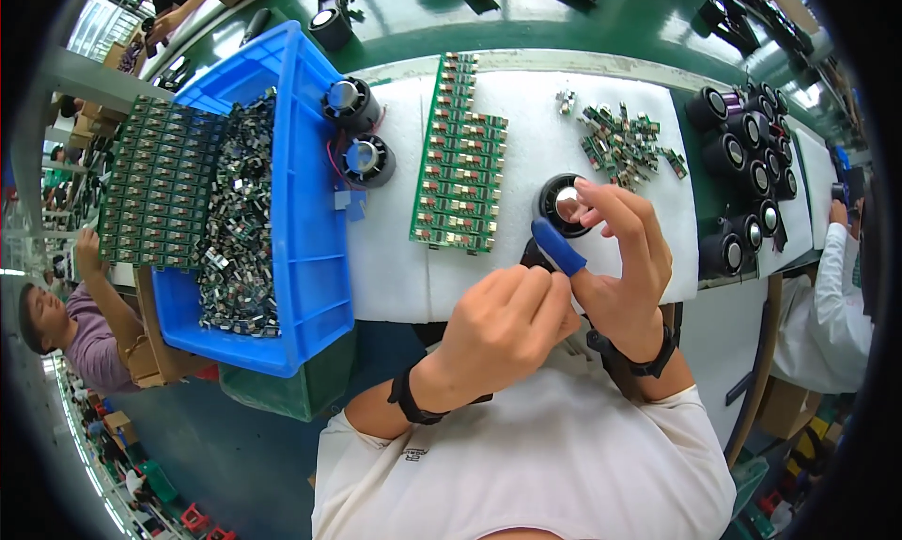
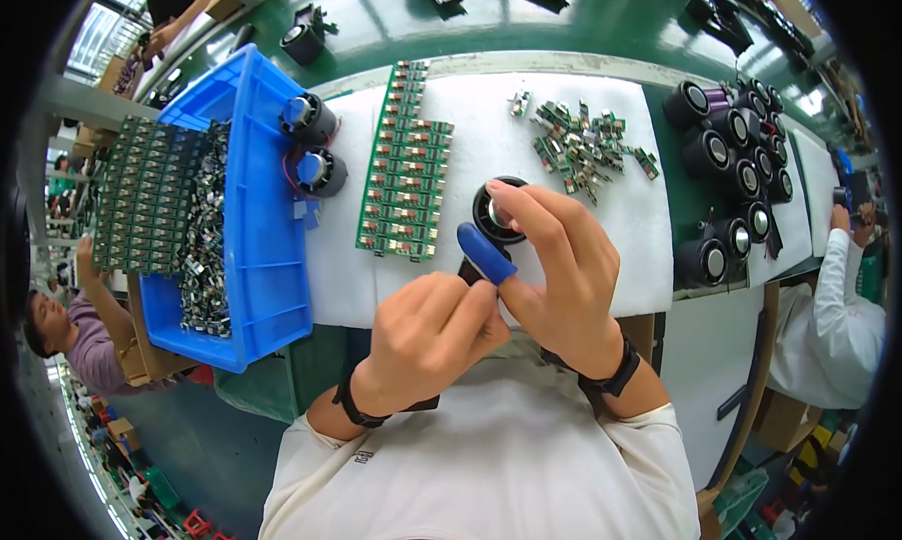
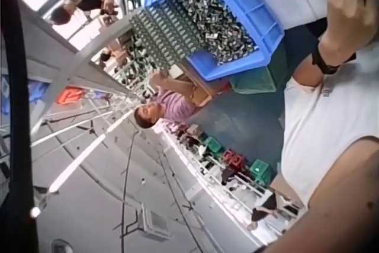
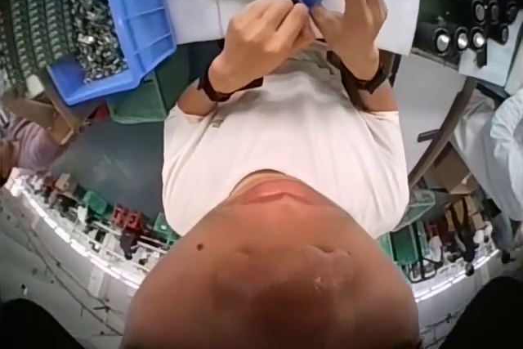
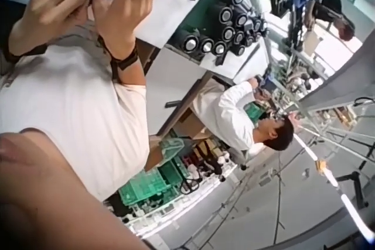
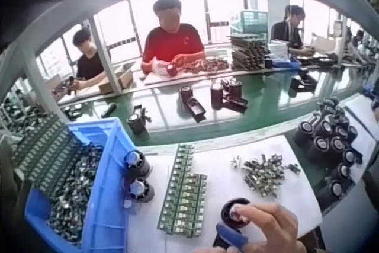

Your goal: The person assembles handheld fans by connecting a battery to a circuit board and fitting them into the fan housing. They repeat this process for a second fan before setting the assemblies aside.

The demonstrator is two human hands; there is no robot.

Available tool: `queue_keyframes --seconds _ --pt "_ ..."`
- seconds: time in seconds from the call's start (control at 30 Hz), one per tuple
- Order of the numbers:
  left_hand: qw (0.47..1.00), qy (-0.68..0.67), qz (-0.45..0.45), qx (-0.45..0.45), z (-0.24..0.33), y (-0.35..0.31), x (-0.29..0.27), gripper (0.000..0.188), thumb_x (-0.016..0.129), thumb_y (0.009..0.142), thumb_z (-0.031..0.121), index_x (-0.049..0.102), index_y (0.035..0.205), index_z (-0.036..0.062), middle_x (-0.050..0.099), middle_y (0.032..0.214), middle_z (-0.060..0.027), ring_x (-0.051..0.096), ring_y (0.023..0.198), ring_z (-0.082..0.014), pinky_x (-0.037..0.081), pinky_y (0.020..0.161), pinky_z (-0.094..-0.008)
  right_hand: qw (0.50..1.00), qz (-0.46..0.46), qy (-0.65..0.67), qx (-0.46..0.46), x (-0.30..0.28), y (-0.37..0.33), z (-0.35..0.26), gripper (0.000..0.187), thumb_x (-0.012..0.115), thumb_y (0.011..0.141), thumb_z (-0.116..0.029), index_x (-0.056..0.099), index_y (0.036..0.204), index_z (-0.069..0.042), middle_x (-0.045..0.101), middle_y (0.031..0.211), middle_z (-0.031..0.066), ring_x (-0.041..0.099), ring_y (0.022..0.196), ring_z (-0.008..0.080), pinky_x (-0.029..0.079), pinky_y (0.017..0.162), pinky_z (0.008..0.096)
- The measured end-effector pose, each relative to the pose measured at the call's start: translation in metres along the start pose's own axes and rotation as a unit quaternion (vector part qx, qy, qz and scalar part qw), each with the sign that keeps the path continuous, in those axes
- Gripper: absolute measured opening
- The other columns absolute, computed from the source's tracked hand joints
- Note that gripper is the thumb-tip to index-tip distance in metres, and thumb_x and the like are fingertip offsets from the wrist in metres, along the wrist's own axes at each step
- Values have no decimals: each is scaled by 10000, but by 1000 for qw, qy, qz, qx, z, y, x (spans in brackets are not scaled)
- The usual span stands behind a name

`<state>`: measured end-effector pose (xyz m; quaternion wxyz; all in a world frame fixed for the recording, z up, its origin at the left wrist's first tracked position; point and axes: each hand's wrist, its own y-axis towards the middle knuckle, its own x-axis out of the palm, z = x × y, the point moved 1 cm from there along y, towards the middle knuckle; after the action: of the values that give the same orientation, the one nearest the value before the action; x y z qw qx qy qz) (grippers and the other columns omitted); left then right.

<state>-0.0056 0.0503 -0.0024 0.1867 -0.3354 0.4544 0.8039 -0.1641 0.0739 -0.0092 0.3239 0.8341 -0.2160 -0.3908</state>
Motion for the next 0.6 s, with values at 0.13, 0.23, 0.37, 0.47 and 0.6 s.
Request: queue_keyframes --seconds 0.13,0.23,0.37,0.47,0.6 --pt "1000 0 1 17 4 0 0 155 722 704 -14 618 817 9 451 649 -50 488 530 -216 403 468 -336 996 -59 30 52 1 2 -1 588 873 692 -40 647 1234 -56 668 1093 94 635 830 148 478 665 269" --pt "997 -53 41 -39 2 0 1 127 746 776 20 659 866 -2 480 660 -50 499 542 -170 391 468 -315 991 -69 58 97 -1 4 0 573 861 723 -60 632 1249 -48 653 1099 90 624 841 152 465 682 267" --pt "919 -269 29 -285 3 -2 -10 145 770 868 79 701 956 -13 528 668 -25 474 569 -84 391 531 -248 988 -16 128 88 -5 7 -4 566 831 720 -26 639 1252 -61 633 1156 89 617 867 171 499 714 289" --pt "847 -433 45 -305 10 -3 -3 186 775 892 108 722 1024 -11 565 680 -7 447 583 -51 354 524 -235 978 -16 185 98 -3 8 -13 594 830 729 -52 612 1282 -56 596 1207 101 611 924 172 477 755 291" --pt "794 -529 50 -297 15 -9 0 210 770 909 110 741 1086 -1 587 692 24 429 595 -28 313 520 -222 958 -14 261 118 6 4 -20 634 825 784 -168 544 1333 -21 522 1270 99 588 1009 169 446 833 302"
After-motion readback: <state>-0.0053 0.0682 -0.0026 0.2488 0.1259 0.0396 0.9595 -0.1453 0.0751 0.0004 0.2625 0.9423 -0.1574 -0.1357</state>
